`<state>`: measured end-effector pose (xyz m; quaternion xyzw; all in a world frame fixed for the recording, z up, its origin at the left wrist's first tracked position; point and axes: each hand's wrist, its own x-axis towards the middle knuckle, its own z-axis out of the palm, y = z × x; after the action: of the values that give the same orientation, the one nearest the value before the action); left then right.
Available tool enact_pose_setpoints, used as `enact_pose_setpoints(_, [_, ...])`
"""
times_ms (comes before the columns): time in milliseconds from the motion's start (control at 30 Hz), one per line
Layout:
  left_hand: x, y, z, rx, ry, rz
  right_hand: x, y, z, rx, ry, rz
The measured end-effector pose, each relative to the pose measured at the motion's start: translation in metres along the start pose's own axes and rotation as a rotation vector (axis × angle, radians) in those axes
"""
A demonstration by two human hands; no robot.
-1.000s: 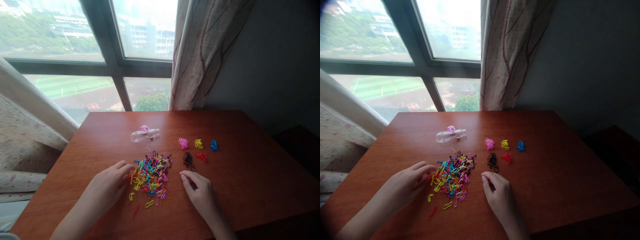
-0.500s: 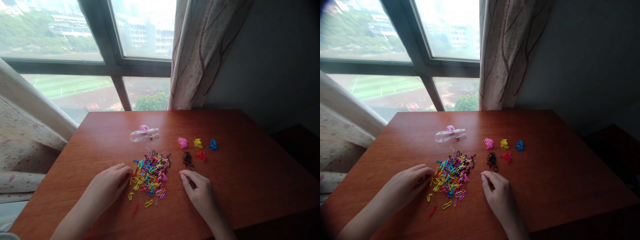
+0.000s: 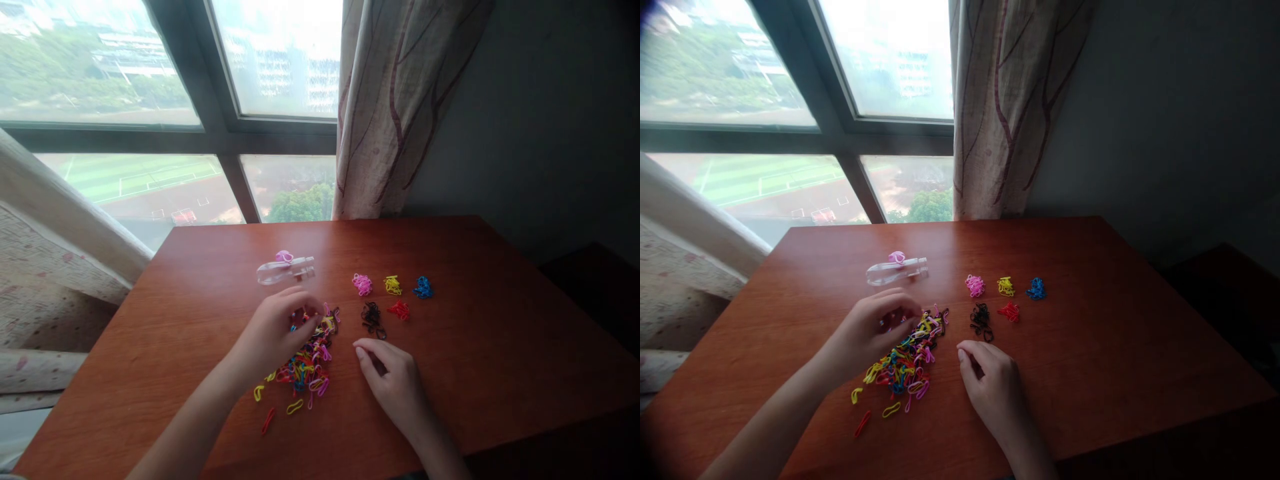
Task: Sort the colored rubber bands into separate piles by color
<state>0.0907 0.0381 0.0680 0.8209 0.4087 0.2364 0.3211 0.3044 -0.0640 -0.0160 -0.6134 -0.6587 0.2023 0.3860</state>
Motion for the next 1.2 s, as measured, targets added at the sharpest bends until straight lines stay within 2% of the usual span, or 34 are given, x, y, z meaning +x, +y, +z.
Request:
enact_pose_setpoints(167, [0.078,0.012,0.05,0.043,0.002,0.092,0.001,0.003,0.002,-0.005,-0.009,-0.031])
enact_pose_setpoints(300, [0.123,0.015,0.084,0.077,-0.008,0.093,0.002,0.005,0.004,0.002,0.001,-0.031])
enact_pose_setpoints(400, [0.14,0.018,0.1,0.112,-0.012,0.066,0.001,0.005,0.004,0.008,0.013,-0.038])
enact_pose_setpoints(567, [0.144,0.022,0.11,0.118,-0.055,0.078,0.002,0.005,0.004,0.001,0.024,-0.068])
enact_pose_setpoints(700, [0.139,0.026,0.101,0.053,-0.073,0.132,0.002,0.006,0.004,-0.004,0.024,-0.068])
enact_pose_setpoints(833, [0.122,0.027,0.071,-0.008,-0.032,0.159,0.002,0.006,0.003,-0.003,0.007,-0.049])
enact_pose_setpoints(1033, [0.061,0.01,0.018,-0.024,-0.008,0.111,0.001,0.004,0.001,-0.025,-0.009,-0.052])
enact_pose_setpoints(1200, [0.005,-0.008,0.0,0.074,-0.019,-0.014,0.0,0.003,0.001,-0.047,-0.011,-0.05])
